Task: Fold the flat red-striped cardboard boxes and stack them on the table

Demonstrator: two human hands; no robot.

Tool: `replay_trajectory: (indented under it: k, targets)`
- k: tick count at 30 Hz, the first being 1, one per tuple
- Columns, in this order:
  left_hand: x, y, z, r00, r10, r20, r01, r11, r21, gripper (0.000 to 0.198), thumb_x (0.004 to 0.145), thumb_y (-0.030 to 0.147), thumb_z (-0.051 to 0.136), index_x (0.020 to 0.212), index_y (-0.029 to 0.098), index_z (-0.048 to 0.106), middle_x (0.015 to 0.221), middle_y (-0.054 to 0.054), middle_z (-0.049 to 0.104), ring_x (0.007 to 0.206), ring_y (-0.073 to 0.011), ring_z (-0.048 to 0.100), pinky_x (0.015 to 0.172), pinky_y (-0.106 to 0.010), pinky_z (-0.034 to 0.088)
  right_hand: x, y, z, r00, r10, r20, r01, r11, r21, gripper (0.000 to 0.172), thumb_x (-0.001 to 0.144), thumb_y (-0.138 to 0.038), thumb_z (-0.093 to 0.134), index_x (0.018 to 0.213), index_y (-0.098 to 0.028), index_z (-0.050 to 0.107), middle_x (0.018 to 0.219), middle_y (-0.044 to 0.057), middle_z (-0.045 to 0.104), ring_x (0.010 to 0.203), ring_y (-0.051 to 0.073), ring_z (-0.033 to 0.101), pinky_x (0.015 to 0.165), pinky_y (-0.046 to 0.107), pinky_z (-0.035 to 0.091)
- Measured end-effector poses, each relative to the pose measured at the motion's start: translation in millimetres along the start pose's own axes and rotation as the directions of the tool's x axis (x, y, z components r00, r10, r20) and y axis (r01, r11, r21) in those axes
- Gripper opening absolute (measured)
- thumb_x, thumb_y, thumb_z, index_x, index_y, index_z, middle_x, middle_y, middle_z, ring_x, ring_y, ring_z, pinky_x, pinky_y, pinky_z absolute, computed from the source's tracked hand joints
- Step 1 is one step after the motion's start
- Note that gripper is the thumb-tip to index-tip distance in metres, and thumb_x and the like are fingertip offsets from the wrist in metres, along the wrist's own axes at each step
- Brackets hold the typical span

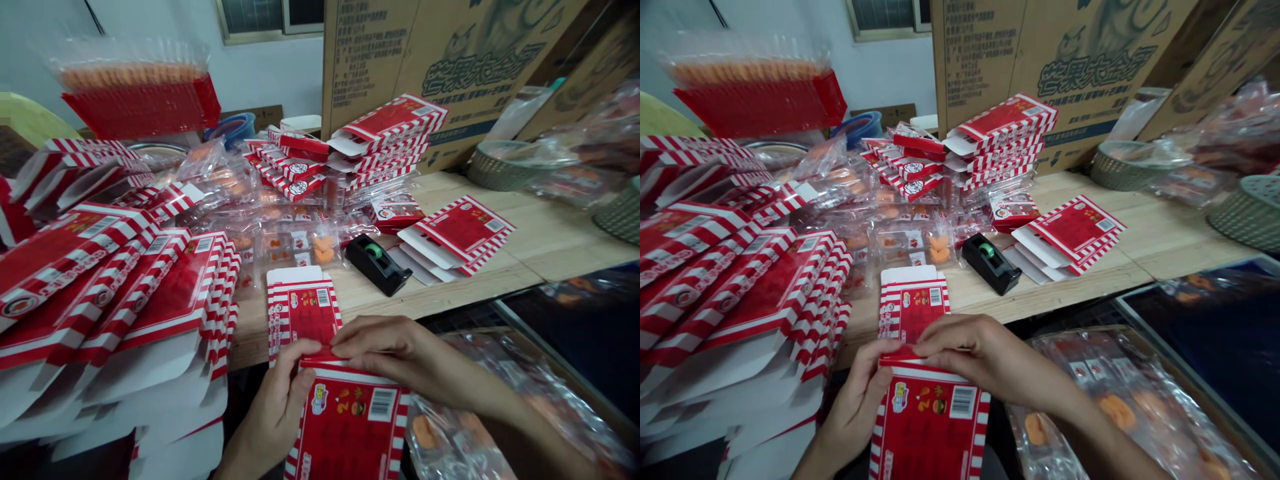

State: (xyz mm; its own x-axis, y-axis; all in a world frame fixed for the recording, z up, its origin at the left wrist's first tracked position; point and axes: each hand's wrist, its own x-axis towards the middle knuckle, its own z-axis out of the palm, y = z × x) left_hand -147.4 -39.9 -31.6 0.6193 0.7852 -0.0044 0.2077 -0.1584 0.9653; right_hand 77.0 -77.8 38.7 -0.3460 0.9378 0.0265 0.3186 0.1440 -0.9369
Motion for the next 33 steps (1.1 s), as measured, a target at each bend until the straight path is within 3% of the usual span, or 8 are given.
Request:
replay_trajectory:
  k: [3, 7, 14, 23, 25, 28, 30, 33]
  targets:
    - [0, -1, -2.5, 0.996, 0.026, -0.089, -0.023, 0.999, 0.028, 0.02, 0.095, 0.032, 0.04, 0.105, 0.028, 0.057, 0.105, 0.0, 0.064, 0.1, -0.0136, 0.058, 0.088, -0.021, 0.044, -9, 2, -5, 0.987, 0.159, 0.032, -0.162, 0.975, 0.151, 0.024, 0.09, -0.029, 0.053, 0.11, -0.025, 0.065, 0.111, 0.003, 0.067, 0.1, 0.015, 0.063, 0.085, 0.027, 0.05]
    - [2, 4, 0.7, 0.984, -0.006, -0.176, 0.008, 1.0, 0.005, 0.021, 0.094, 0.034, 0.043, 0.105, 0.025, 0.058, 0.104, -0.002, 0.064, 0.098, -0.0156, 0.059, 0.087, -0.023, 0.045, -21, 12, 2, 0.919, 0.323, -0.225, -0.239, 0.912, 0.333, 0.017, 0.084, -0.033, 0.06, 0.089, -0.019, 0.068, 0.093, 0.004, 0.072, 0.084, 0.015, 0.067, 0.072, 0.025, 0.054]
    - [5, 5, 8.9, 0.937, 0.022, -0.348, -0.014, 1.0, 0.027, 0.023, 0.093, 0.04, 0.043, 0.094, 0.026, 0.061, 0.092, 0.0, 0.065, 0.09, -0.0144, 0.059, 0.083, -0.022, 0.045, -35, 22, 14, 0.946, 0.177, -0.271, -0.062, 0.921, 0.384, 0.029, 0.068, -0.031, 0.077, 0.096, -0.032, 0.072, 0.115, 0.003, 0.068, 0.103, 0.021, 0.065, 0.085, 0.034, 0.054]
    - [6, 10, 19.2, 0.914, -0.06, -0.402, 0.037, 0.997, -0.066, 0.028, 0.088, 0.049, 0.047, 0.086, 0.024, 0.061, 0.086, 0.0, 0.064, 0.085, -0.0162, 0.057, 0.079, -0.024, 0.044, -45, 37, 14, 0.963, 0.176, -0.204, -0.101, 0.937, 0.334, 0.024, 0.083, -0.037, 0.062, 0.105, -0.033, 0.069, 0.128, 0.003, 0.06, 0.113, 0.022, 0.059, 0.09, 0.038, 0.051]
    - [6, 10, 17.3, 0.907, -0.054, -0.417, 0.028, 0.997, -0.067, 0.028, 0.087, 0.05, 0.048, 0.087, 0.024, 0.06, 0.086, 0.0, 0.062, 0.084, -0.016, 0.056, 0.078, -0.024, 0.043, -43, 53, -9, 0.887, 0.22, -0.407, -0.146, 0.968, 0.206, 0.028, 0.082, -0.045, 0.059, 0.101, -0.028, 0.071, 0.121, 0.005, 0.064, 0.11, 0.022, 0.06, 0.092, 0.04, 0.048]
    - [8, 9, 12.9, 0.899, -0.049, -0.435, 0.02, 0.997, -0.072, 0.027, 0.086, 0.05, 0.05, 0.087, 0.024, 0.059, 0.087, 0.0, 0.06, 0.083, -0.0166, 0.054, 0.078, -0.025, 0.041, -34, 89, -57, 0.551, 0.267, -0.791, -0.372, 0.927, 0.053, 0.03, 0.082, -0.043, 0.058, 0.093, -0.019, 0.071, 0.099, 0.009, 0.07, 0.095, 0.024, 0.063, 0.086, 0.038, 0.049]
    - [8, 9, 11.7, 0.901, -0.057, -0.43, 0.023, 0.996, -0.083, 0.027, 0.086, 0.049, 0.05, 0.087, 0.024, 0.058, 0.087, 0.0, 0.059, 0.084, -0.017, 0.054, 0.079, -0.025, 0.04, -26, 112, -84, 0.504, 0.321, -0.802, -0.435, 0.896, 0.086, 0.024, 0.078, -0.039, 0.062, 0.079, -0.016, 0.071, 0.077, 0.008, 0.069, 0.074, 0.022, 0.063, 0.069, 0.034, 0.051]
    - [8, 10, 12.6, 0.905, -0.065, -0.421, 0.03, 0.996, -0.089, 0.026, 0.087, 0.049, 0.049, 0.088, 0.024, 0.058, 0.087, 0.0, 0.059, 0.084, -0.0173, 0.053, 0.079, -0.025, 0.04, -18, 132, -105, 0.563, 0.436, -0.702, -0.464, 0.87, 0.169, 0.019, 0.075, -0.035, 0.065, 0.069, -0.017, 0.068, 0.057, 0.001, 0.061, 0.048, 0.013, 0.054, 0.045, 0.025, 0.043]
